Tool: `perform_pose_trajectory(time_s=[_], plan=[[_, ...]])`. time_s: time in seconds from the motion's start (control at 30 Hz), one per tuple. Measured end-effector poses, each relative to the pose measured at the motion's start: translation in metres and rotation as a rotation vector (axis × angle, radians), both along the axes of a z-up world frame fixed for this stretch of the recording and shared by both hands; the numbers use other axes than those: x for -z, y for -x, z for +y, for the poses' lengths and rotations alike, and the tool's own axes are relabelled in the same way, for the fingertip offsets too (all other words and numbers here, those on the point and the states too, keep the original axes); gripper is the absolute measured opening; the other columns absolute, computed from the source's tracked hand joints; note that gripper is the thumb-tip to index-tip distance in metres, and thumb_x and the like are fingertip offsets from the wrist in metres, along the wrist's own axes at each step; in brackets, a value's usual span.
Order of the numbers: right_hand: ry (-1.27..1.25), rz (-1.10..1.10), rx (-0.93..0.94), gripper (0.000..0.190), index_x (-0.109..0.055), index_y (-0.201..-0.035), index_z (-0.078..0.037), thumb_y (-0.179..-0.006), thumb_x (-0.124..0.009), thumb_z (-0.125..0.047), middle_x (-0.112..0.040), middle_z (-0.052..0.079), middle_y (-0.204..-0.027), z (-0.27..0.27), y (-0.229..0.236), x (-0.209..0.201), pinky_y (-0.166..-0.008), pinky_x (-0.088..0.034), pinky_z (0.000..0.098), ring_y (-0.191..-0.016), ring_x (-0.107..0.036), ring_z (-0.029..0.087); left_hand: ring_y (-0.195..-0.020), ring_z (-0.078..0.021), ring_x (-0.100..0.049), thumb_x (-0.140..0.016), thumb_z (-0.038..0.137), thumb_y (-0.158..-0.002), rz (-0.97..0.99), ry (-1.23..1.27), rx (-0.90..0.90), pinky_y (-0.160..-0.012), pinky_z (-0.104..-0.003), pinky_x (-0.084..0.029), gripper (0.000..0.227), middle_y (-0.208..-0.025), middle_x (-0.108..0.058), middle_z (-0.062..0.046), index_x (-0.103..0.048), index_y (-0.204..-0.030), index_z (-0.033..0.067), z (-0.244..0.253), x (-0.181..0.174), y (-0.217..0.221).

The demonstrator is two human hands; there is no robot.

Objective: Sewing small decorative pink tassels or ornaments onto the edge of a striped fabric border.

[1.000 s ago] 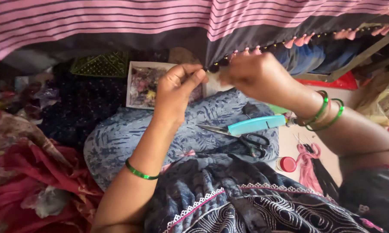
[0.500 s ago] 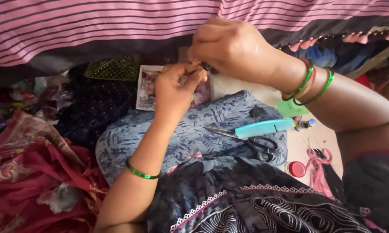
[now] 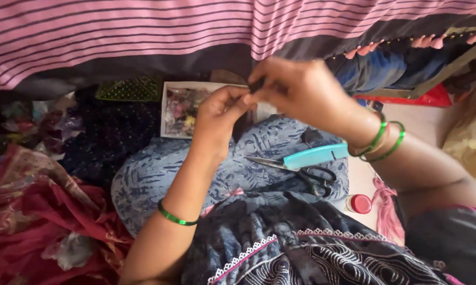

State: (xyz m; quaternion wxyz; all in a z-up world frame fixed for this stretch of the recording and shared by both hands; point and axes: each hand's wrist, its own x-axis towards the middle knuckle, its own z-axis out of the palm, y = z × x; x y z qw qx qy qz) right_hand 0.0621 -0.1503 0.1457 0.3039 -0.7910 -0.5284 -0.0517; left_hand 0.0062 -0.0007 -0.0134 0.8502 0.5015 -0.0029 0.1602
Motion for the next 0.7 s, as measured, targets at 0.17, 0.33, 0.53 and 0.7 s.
perform_pose_trajectory(time_s=[0.17,0.33,0.53,0.7], plan=[[0.037,-0.058,-0.016,0.014,-0.070,-0.099,-0.008,-0.087,-0.076,-0.003,-0.069,0.004,-0.086,-0.029,-0.027,0.039,-0.066,-0.055,0.0349,-0.075,-0.070,0.023,-0.089,-0.0107,-0.070,-0.075,0.009,-0.093,-0.019,0.055,-0.079,-0.086,-0.026,-0.054,0.018,-0.097,-0.074,-0.005,-0.073,-0.109,0.0005,-0.002,0.004,0.004],[0.129,-0.476,-0.194,0.021,-0.075,-0.096,-0.011,-0.078,-0.075,0.000,-0.065,0.007,-0.085,-0.024,-0.018,0.017,-0.070,-0.054,0.0393,-0.081,-0.067,0.026,-0.077,-0.0113,-0.061,-0.078,0.014,-0.090,0.221,-0.187,-0.198,-0.070,-0.028,-0.047,0.018,-0.090,-0.075,-0.003,-0.079,-0.106,0.0058,0.007,-0.035,0.020],[0.119,-0.535,-0.353,0.018,-0.071,-0.097,-0.010,-0.079,-0.073,-0.005,-0.062,0.005,-0.092,0.024,-0.023,-0.014,-0.064,-0.055,0.0375,-0.079,-0.067,0.025,-0.101,-0.0238,-0.059,-0.081,0.011,-0.087,-0.163,-0.795,-0.525,-0.091,-0.034,-0.048,0.012,-0.094,-0.069,-0.006,-0.077,-0.096,0.0048,0.003,-0.040,0.022],[0.240,-0.639,-0.164,0.012,-0.070,-0.088,-0.012,-0.078,-0.076,-0.011,-0.059,0.006,-0.089,0.039,-0.032,0.002,-0.054,-0.054,0.0380,-0.067,-0.065,0.026,-0.106,-0.0294,-0.060,-0.079,0.005,-0.083,-0.336,-1.520,-0.979,-0.086,-0.048,-0.043,0.015,-0.093,-0.067,-0.007,-0.074,-0.097,0.0063,-0.004,-0.068,0.037]])
